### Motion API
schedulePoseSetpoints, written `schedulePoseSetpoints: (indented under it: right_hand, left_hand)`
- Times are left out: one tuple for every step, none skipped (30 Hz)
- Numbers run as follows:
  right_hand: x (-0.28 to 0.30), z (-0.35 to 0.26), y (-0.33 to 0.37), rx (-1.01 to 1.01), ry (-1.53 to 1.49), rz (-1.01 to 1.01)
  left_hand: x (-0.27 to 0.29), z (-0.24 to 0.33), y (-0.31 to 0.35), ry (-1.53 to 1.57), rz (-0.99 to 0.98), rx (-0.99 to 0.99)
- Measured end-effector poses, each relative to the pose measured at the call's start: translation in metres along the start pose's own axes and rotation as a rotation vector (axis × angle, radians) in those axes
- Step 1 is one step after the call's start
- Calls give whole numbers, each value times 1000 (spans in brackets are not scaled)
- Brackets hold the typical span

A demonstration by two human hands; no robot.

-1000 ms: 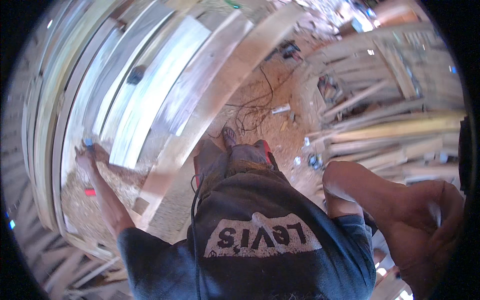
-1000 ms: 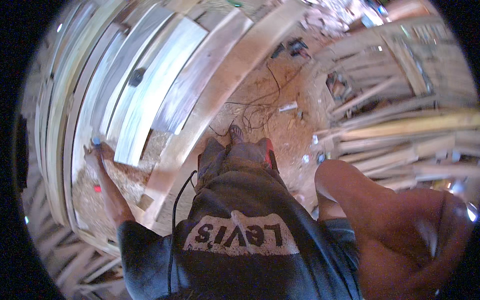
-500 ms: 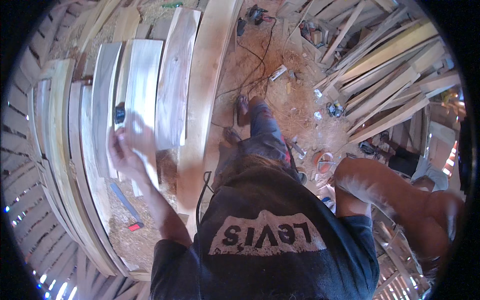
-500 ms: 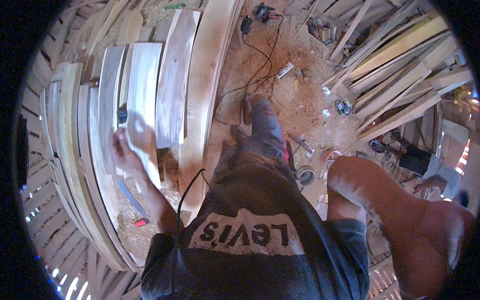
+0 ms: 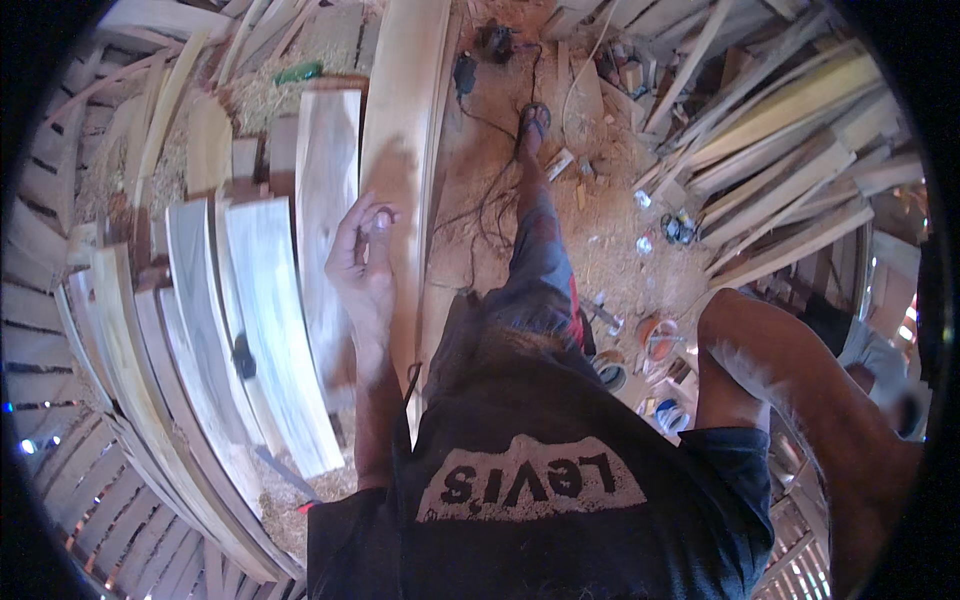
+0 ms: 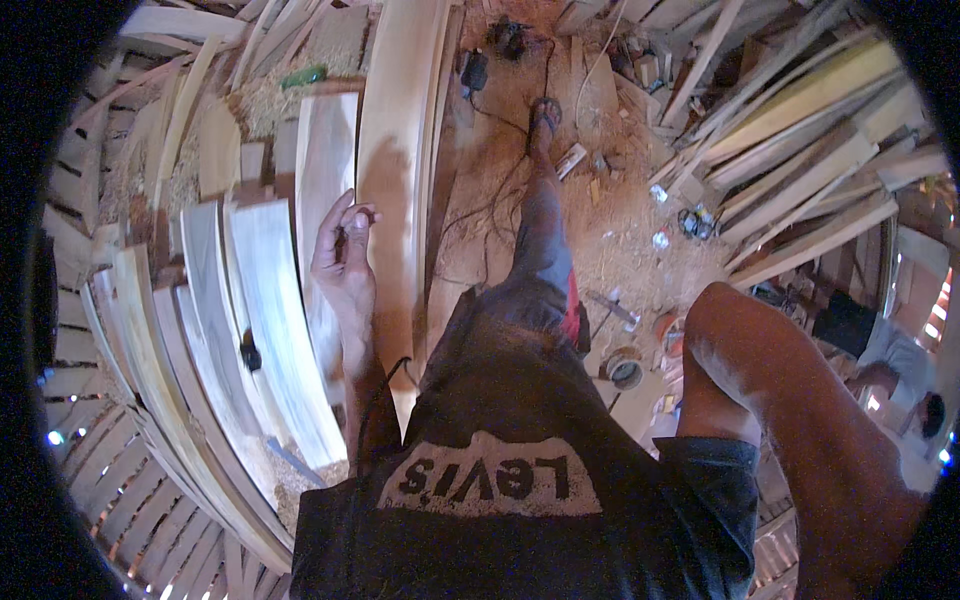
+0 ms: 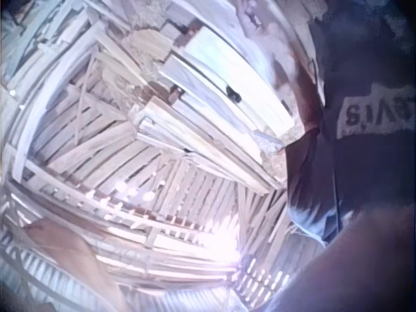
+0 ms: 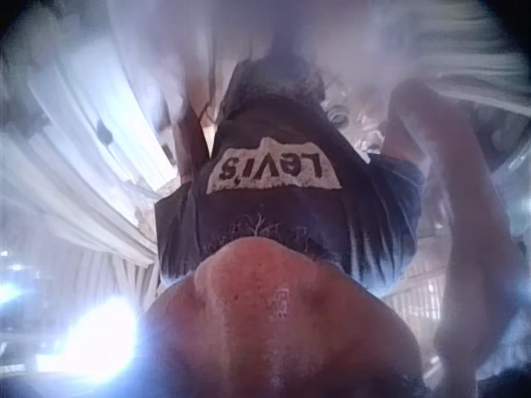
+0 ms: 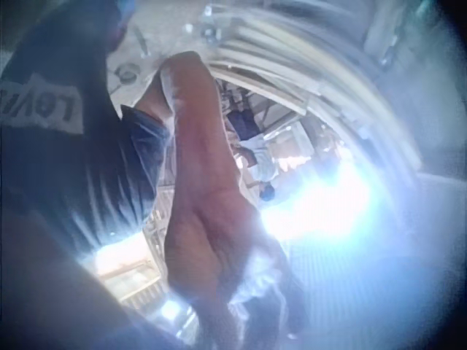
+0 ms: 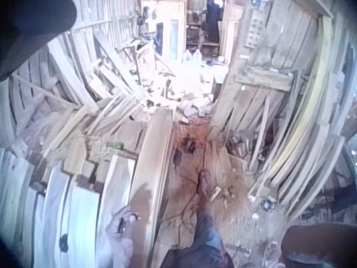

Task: The person measures and marks wooden planks with a try square and pencil, then uses a circular saw to cut the planks. The person handles multiple planks, aligns them, and cuts them to size in a workshop setting.

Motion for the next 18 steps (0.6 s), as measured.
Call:
schedulePoseSetpoints:
  right_hand:
    - [2, 46, 8, -51, 57, 26]
    - [5, 98, 19, -127, 137, 52]
    - [9, 152, 36, -218, 233, 76]
    - [5, 212, 59, -331, 300, 87]
    - [-4, 294, 97, -482, 336, 80]
    - [-12, 359, 130, -632, 421, 28]
    - [-29, 438, 185, -785, 439, -33]
    - [-50, 505, 243, -919, 471, -149]
    - [-66, 563, 298, -1035, 524, -290]
    - [-96, 615, 369, -1134, 536, -442]
    - [-126, 649, 433, -1175, 516, -624]
    - [-154, 668, 494, -1189, 470, -811]
    - [-183, 683, 542, -1152, 421, -949]
    - [-234, 687, 539, -1412, 157, -1033]
    - [-260, 712, 556, -1317, 134, -1219]
    - [-282, 729, 577, -1215, 99, -1393]
    - [-301, 744, 600, -1109, 63, -1551]
    - [-320, 768, 615, -911, 63, -1543]
  left_hand:
    - [-19, -3, -23, 13, 16, 22]
    - [-41, -6, -49, 32, 25, 44]
    - [-66, -2, -78, -36, 27, 71]
    - [-85, -5, -110, -117, 45, -8]
    - [-101, -10, -142, -227, 88, -84]
    - [-120, -16, -181, -294, 95, -154]
    - [-137, -17, -213, -375, 105, -184]
    - [-156, -20, -249, -441, 115, -211]
    - [-179, -25, -289, -495, 109, -230]
    - [-197, -37, -321, -571, 117, -254]
    - [-206, -58, -354, -635, 39, -291]
    - [-218, -73, -376, -715, 43, -221]
    - [-226, -85, -398, -800, 43, -160]
    - [-228, -97, -412, -920, 67, -81]
    - [-236, -106, -420, -994, 86, 5]
    - [-241, -107, -420, -1075, 101, 87]
    - [-240, -103, -423, -1032, 121, 128]
    - [-242, -99, -426, -991, 139, 171]
Point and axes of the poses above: each hand's wrist, its own y-axis away from the middle knuckle, its own x-axis out of the back of the hand, z = x × y, the point moved 4 cm from there along -y, towards the middle knuckle, and after that the axes turned 2 degrees about x, right-handed, at the moved point
